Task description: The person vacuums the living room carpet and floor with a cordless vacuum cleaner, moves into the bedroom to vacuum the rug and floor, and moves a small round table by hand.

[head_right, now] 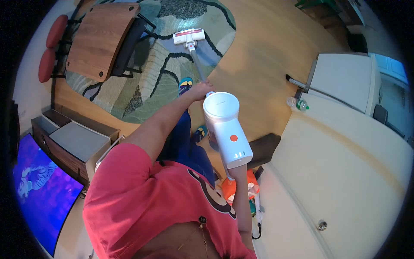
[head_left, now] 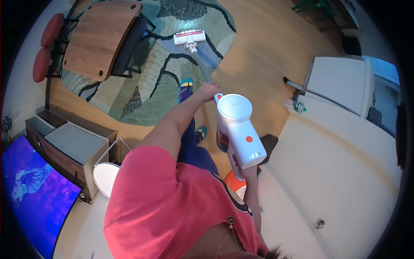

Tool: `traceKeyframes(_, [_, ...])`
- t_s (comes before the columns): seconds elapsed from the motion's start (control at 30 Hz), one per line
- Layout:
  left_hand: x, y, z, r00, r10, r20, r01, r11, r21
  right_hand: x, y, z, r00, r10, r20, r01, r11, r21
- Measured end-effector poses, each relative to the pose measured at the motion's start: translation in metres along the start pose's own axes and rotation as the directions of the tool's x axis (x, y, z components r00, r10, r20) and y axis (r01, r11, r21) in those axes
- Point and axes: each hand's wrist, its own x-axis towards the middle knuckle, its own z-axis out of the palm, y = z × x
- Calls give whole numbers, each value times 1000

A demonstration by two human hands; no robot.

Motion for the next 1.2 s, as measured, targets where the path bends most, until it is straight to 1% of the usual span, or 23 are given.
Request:
traceKeyframes(0.07, [1, 9, 2, 997, 25, -76, -25, 1000, -4, 11, 4, -13, 998, 63, -4, -63, 997, 42])
traceKeyframes(0.1, [21, -19, -17, 994, 33, -106, -38, 998, -52, 38, -24, -37, 995, 96, 7, -96, 993, 62])
traceKeyframes(0.13, [27, -37, -27, 988, 42, -151, -47, 998, -31, 58, -26, -39, 996, 86, -2, -85, 991, 105])
traceKeyframes(0.2, [46, -78, -55, 977, 41, -210, -41, 999, 4, 110, -37, -47, 998, -26, -58, 29, 998, 50])
traceKeyframes(0.27, [66, -105, -67, 976, 8, -216, -16, 999, -33, 149, -54, -63, 979, -188, -79, 173, 971, -166])
traceKeyframes(0.4, [76, -158, -117, 978, -18, -206, 18, 1000, -1, 213, -88, -66, 997, -65, -31, 64, 998, -24])
traceKeyframes(0.5, [87, -192, -143, 982, -82, -169, 75, 996, -50, 258, -105, -73, 983, 83, 161, -100, 989, 106])
traceKeyframes(0.6, [104, -228, -158, 972, -136, -191, 114, 986, -123, 297, -95, -56, 997, 54, 54, -66, 962, 266])
traceKeyframes(0.67, [117, -248, -163, 970, -127, -206, 121, 992, -42, 323, -107, -66, 986, 137, 92, -159, 934, 321])
traceKeyframes(0.7, [120, -249, -167, 969, -125, -212, 128, 992, -2, 330, -111, -69, 978, 176, 114, -205, 915, 346])
traceKeyframes(0.73, [121, -248, -170, 966, -139, -217, 147, 989, 20, 331, -106, -65, 983, 162, 81, -181, 913, 367])
traceKeyframes(0.83, [116, -229, -159, 960, -163, -229, 174, 984, 31, 313, -88, -61, 991, 78, 111, -99, 974, 205])
traceKeyframes(0.9, [114, -212, -140, 965, -230, -126, 238, 970, 51, 291, -75, -54, 999, -30, 15, 27, 987, 158])
traceKeyframes(0.93, [108, -199, -132, 963, -232, -136, 243, 967, 74, 276, -70, -52, 996, -87, -33, 91, 987, 131])
traceKeyframes(0.97, [101, -188, -123, 972, -183, -149, 197, 977, 78, 260, -63, -52, 992, -123, -23, 125, 990, 65])
traceKeyframes(1.03, [95, -164, -98, 978, -147, -148, 171, 971, 165, 228, -47, -53, 981, -192, -3, 191, 979, -72])
traceKeyframes(1.1, [89, -140, -75, 979, -128, -161, 153, 976, 152, 194, -20, -49, 991, 41, 124, -52, 995, 81])
traceKeyframes(1.13, [86, -120, -67, 978, -121, -171, 146, 980, 139, 178, -5, -51, 990, 62, 128, -75, 992, 103])
traceKeyframes(1.17, [83, -103, -63, 970, -159, -185, 180, 979, 99, 162, 9, -53, 988, 82, 133, -98, 987, 125])
traceKeyframes(1.2, [80, -84, -58, 961, -195, -195, 210, 976, 57, 149, 20, -56, 998, 12, 62, -19, 993, 113])
